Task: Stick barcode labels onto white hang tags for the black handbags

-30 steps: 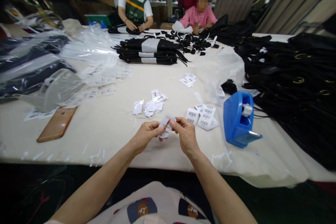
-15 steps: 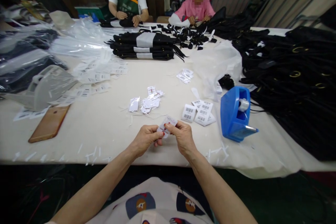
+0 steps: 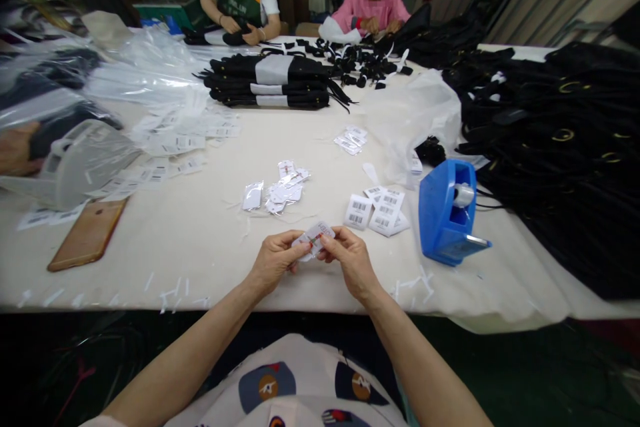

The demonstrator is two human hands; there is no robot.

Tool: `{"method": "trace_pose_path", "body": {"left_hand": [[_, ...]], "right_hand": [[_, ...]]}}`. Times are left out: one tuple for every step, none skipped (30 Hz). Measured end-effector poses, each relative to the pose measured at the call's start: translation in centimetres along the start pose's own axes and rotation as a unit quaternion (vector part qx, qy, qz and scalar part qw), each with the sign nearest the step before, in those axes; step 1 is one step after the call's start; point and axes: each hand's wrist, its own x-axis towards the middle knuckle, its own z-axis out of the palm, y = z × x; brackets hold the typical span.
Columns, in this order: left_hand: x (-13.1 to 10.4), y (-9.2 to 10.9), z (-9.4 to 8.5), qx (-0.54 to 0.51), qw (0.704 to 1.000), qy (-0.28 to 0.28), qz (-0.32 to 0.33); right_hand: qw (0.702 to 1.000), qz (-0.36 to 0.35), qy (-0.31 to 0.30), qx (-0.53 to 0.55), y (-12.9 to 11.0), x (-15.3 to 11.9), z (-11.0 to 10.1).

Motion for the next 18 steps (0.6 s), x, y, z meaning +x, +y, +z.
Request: {"method": "trace_pose_path", "body": {"left_hand": [[0.0,-0.1,-0.1,0.001,1.000,-0.001,-0.003],[-0.1,-0.2,-0.2,0.000,1.000,-0.006,-0.008],[-0.1,-0.3,-0.3,-0.001,1.000,-0.015,-0.013],[-0.1,-0.3,-0.4,0.000,1.000,-0.024,-0.017],[-0.1,-0.3,-0.5,0.005,0.999,-0.033,-0.020],[-0.1,-0.4,-0.6,0.013,0.999,-0.041,-0.023],[-0.1,-0.3,-0.7,0.024,0.998,-0.050,-0.027],[-0.1,-0.3,-0.8,0.038,0.997,-0.060,-0.029],[0.0,-0.2,-0.9,0.053,0.996,-0.071,-0.030],[0.0,-0.1,-1.0,0.069,0.994,-0.081,-0.030],[0.1,-0.1,-1.0,0.085,0.992,-0.091,-0.027],[0.1,0.0,-1.1,0.102,0.989,-0.102,-0.022],[0.2,0.2,-1.2,0.121,0.986,-0.113,-0.014],[0.2,0.3,-1.3,0.143,0.982,-0.122,-0.003],[0.2,0.4,-1.4,0.172,0.977,-0.126,0.012],[0.3,0.5,-1.5,0.206,0.970,-0.128,0.032],[0.3,0.5,-1.7,0.247,0.959,-0.127,0.055],[0.3,0.5,-1.9,0.293,0.945,-0.123,0.083]], "right_hand": [[1.000,-0.003,-0.002,-0.013,-0.2,-0.1,-0.2],[1.000,-0.003,-0.004,-0.029,-0.4,-0.1,-0.4],[0.999,-0.001,-0.005,-0.047,-0.5,-0.2,-0.6],[0.998,-0.002,-0.007,-0.069,-0.7,-0.2,-0.7],[0.996,-0.007,-0.008,-0.093,-0.9,-0.1,-0.9],[0.993,-0.018,-0.009,-0.119,-1.0,-0.1,-1.0],[0.989,-0.032,-0.009,-0.143,-1.1,0.0,-1.2],[0.985,-0.047,-0.009,-0.166,-1.2,0.0,-1.3],[0.981,-0.058,-0.012,-0.184,-1.2,0.1,-1.5],[0.978,-0.063,-0.020,-0.197,-1.3,0.1,-1.6],[0.977,-0.061,-0.031,-0.204,-1.3,0.0,-1.8],[0.976,-0.056,-0.043,-0.207,-1.4,0.0,-1.9],[0.975,-0.051,-0.054,-0.209,-1.4,-0.1,-2.0],[0.974,-0.049,-0.063,-0.210,-1.5,-0.2,-2.2],[0.974,-0.049,-0.066,-0.212,-1.5,-0.3,-2.3],[0.973,-0.053,-0.064,-0.216,-1.5,-0.4,-2.5],[0.972,-0.059,-0.061,-0.221,-1.5,-0.4,-2.7],[0.969,-0.069,-0.060,-0.228,-1.4,-0.5,-2.9]]}}
